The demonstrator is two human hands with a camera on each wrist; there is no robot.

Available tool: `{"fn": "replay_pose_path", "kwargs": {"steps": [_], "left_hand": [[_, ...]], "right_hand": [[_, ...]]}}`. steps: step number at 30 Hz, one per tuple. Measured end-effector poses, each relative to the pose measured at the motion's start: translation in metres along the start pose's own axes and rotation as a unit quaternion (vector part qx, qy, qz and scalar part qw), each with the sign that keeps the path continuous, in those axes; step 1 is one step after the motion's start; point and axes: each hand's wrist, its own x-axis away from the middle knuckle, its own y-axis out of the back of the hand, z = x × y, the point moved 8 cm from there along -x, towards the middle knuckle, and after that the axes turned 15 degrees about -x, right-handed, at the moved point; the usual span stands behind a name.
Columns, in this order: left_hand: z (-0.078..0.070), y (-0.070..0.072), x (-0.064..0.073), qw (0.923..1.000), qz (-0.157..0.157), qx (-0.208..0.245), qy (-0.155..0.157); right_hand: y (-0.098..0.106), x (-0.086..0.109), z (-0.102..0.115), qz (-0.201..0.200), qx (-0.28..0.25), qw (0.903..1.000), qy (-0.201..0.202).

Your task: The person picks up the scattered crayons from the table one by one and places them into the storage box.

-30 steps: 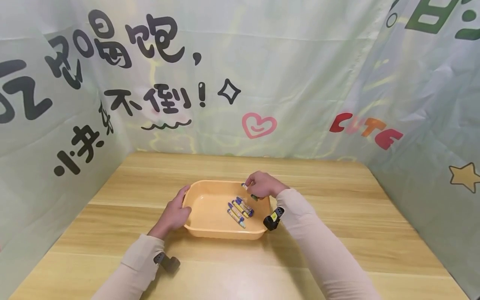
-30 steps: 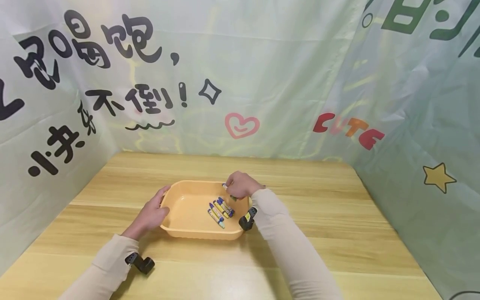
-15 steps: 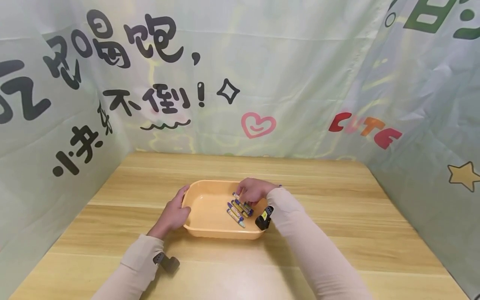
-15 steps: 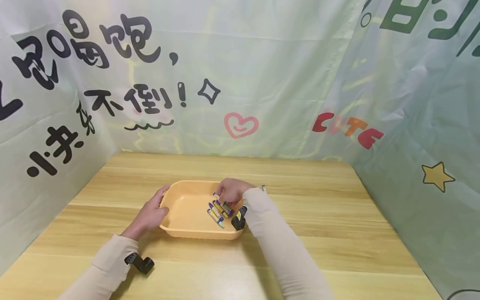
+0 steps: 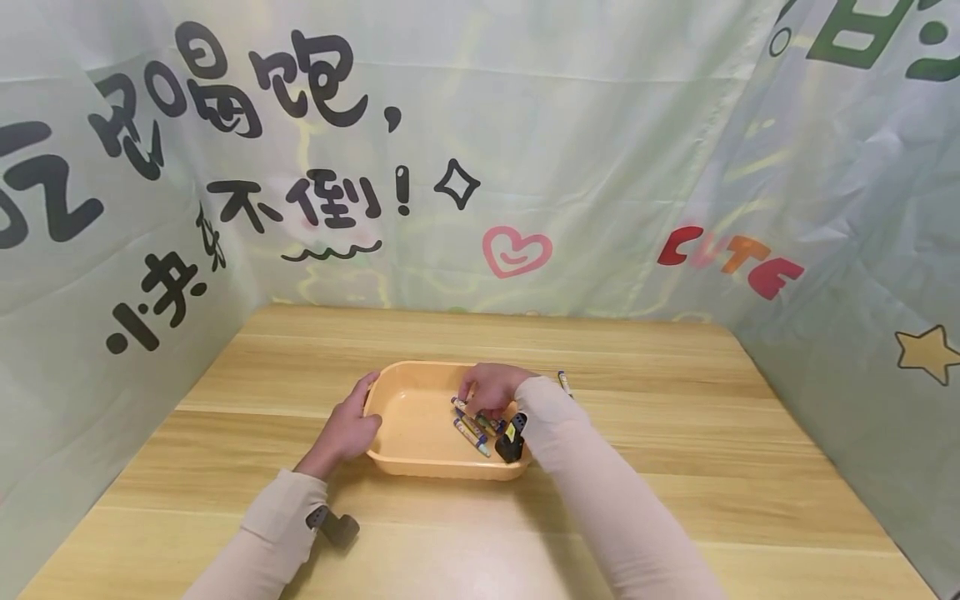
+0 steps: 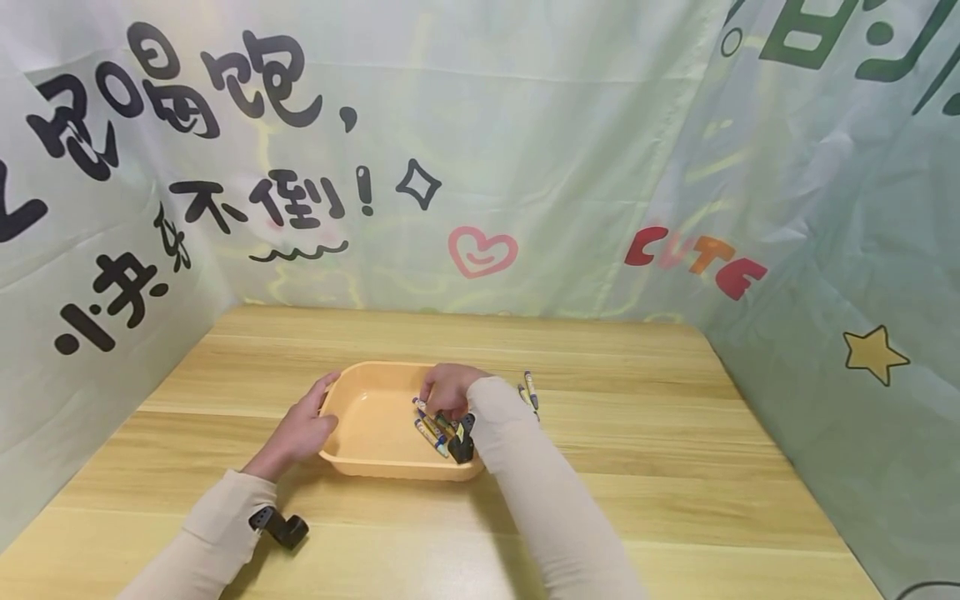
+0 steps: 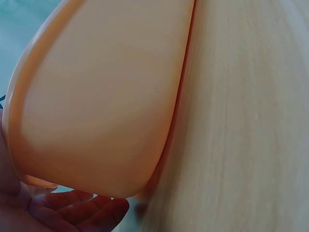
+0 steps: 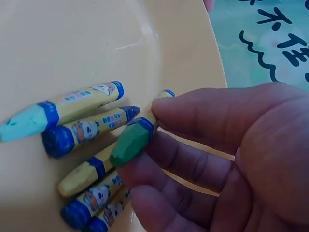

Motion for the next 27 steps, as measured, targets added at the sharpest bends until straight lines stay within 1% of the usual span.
{"fn": "replay_pose_path", "kwargs": {"steps": [7, 14, 20, 22, 27], "left_hand": [[0.000, 0.000, 0.000, 1.0000, -0.001, -0.001, 0.001], [0.000, 0.000, 0.000, 0.9999, -0.008, -0.011, -0.004], [0.001, -0.001, 0.000, 1.0000, -0.002, -0.003, -0.004], [0.000, -0.002, -0.001, 1.0000, -0.003, -0.004, -0.003], [0.000, -0.001, -0.001, 1.0000, -0.006, -0.007, 0.000]], "right_hand": [[-0.009, -0.006, -0.001, 0.018, -0.029, 0.9994, -0.002], [-0.015, -0.010, 0.005, 0.033, -0.014, 0.9994, 0.002], [-0.022, -0.009, 0.008, 0.058, -0.024, 0.9979, 0.013], [-0.020, -0.009, 0.008, 0.057, -0.023, 0.9980, 0.015], [-0.008, -0.007, 0.010, 0.028, -0.006, 0.9993, 0.024]]}}
